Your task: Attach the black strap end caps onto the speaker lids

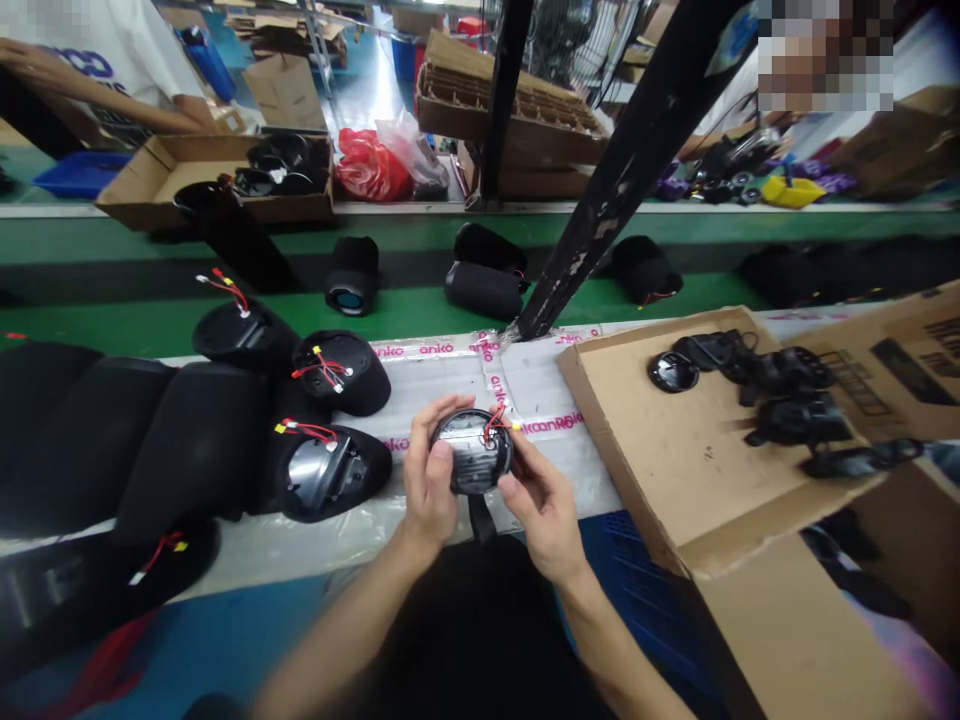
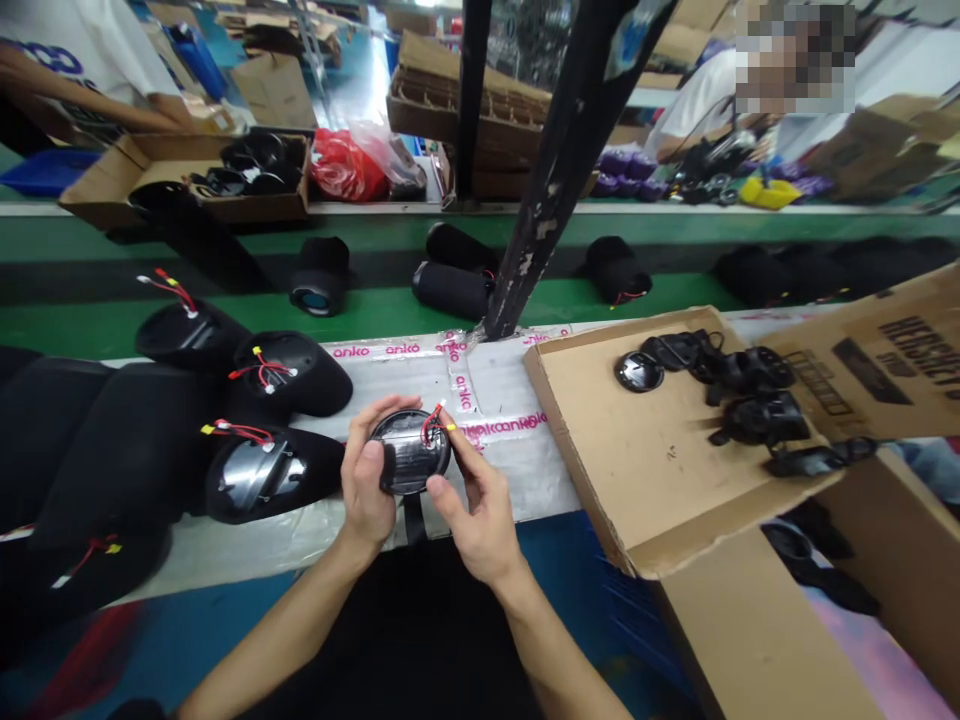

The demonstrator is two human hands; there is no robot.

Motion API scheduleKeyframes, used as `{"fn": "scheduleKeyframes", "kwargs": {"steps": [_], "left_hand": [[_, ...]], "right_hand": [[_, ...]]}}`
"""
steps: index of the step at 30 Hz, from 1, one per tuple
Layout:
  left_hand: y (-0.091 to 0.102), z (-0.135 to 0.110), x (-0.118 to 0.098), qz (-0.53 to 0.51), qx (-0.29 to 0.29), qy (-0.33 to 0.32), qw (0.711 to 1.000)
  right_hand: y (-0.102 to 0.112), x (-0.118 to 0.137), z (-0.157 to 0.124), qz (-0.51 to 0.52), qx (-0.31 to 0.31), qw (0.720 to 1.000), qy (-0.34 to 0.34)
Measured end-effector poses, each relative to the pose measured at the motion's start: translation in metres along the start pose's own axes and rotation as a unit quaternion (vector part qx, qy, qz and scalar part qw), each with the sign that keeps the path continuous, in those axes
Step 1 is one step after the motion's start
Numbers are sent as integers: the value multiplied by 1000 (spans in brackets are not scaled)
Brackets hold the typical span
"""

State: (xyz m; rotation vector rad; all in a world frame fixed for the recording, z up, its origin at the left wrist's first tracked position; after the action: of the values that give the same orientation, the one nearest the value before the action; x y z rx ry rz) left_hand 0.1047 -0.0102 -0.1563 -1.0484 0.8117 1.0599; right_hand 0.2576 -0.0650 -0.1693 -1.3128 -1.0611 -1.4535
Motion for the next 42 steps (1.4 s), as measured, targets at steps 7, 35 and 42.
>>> {"fn": "scheduleKeyframes", "kwargs": {"steps": [7, 35, 42], "left_hand": [[2, -1, 3, 42, 7, 8, 999], [9, -1, -27, 228, 98, 93, 964], [14, 88, -159, 434, 307, -19, 847]], "right_hand": [[-9, -11, -10, 38, -48, 998, -25], [26, -56, 54, -87, 269, 959, -31], [-12, -79, 36, -89, 187, 977, -46]]}}
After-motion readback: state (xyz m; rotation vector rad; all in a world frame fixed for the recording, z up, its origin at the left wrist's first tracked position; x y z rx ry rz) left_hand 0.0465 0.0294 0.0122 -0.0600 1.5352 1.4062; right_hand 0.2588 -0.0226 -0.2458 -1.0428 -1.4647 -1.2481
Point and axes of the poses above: each hand's wrist, its own z-axis towards the middle knuckle, its own y-axis out of the back of the hand, x = y × z, the point moved 8 cm from there along z, towards the middle knuckle, and after that the axes turned 8 degrees about -z, right-handed, at the moved point
